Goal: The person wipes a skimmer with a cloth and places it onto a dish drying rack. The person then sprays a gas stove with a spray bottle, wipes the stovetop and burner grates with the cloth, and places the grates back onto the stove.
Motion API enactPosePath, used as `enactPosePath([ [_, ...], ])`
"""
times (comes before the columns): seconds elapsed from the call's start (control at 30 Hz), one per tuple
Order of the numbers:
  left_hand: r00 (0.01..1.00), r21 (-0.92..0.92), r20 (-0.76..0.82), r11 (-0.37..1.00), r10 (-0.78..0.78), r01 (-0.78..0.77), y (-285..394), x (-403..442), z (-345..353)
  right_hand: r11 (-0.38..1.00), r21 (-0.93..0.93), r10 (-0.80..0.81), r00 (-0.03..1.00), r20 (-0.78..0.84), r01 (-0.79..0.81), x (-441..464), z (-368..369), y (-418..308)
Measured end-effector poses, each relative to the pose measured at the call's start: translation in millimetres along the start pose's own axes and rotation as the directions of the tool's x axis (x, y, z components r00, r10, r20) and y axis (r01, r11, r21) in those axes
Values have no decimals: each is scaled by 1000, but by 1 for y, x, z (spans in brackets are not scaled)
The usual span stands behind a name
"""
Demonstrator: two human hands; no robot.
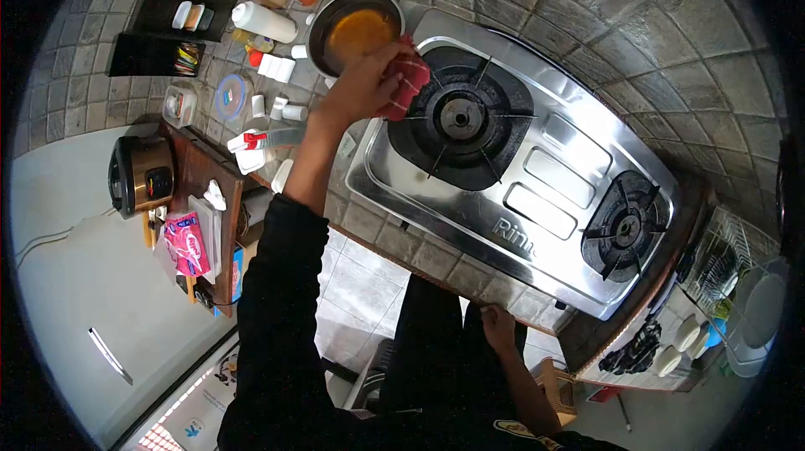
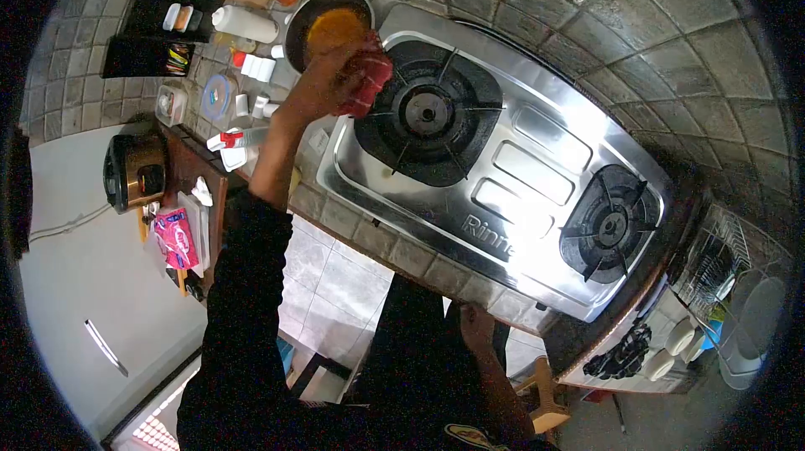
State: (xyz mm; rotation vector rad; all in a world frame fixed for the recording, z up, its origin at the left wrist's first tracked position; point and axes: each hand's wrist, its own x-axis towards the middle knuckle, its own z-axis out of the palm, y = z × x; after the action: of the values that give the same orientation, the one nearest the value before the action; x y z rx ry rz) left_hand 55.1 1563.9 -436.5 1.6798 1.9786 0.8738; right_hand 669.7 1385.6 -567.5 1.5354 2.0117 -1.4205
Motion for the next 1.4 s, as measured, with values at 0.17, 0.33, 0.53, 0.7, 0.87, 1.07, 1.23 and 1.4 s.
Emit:
enactPosePath([
  [0.17, 998, -117, 49, 993, 27, -21, -4, -21, -6, 993, 113, -37, 999, -5, 38, 1, 7, 12],
  [0.33, 987, -181, 116, 975, -111, 131, 6, -44, -34, 999, 32, 7, 1000, 28, -8, 3, 6, 18],
  [0.53, 865, -25, -239, 893, -442, 449, 79, -134, -21, 987, 137, -84, 996, -21, 86, 2, 4, 24],
  [0.7, 816, -196, -217, 842, -536, 502, 155, -217, 80, 988, 137, -71, 997, 17, 68, -4, -9, 20],
  [0.87, 944, -180, -213, 959, -253, 217, 224, -193, 182, 975, 220, -41, 994, 100, 19, -8, -18, 16],
  [1.07, 978, 98, -103, 976, -183, 193, 256, -122, 277, 961, 267, -102, 990, 94, 73, -8, -18, 26],
  [1.23, 979, 143, -202, 990, 37, -8, 259, -72, 297, 966, 230, -154, 980, 126, 123, -5, -28, 17],
  [1.4, 991, 43, -132, 999, 35, -29, 254, -59, 302, 965, 250, -133, 970, 205, 80, -4, -28, 30],
])
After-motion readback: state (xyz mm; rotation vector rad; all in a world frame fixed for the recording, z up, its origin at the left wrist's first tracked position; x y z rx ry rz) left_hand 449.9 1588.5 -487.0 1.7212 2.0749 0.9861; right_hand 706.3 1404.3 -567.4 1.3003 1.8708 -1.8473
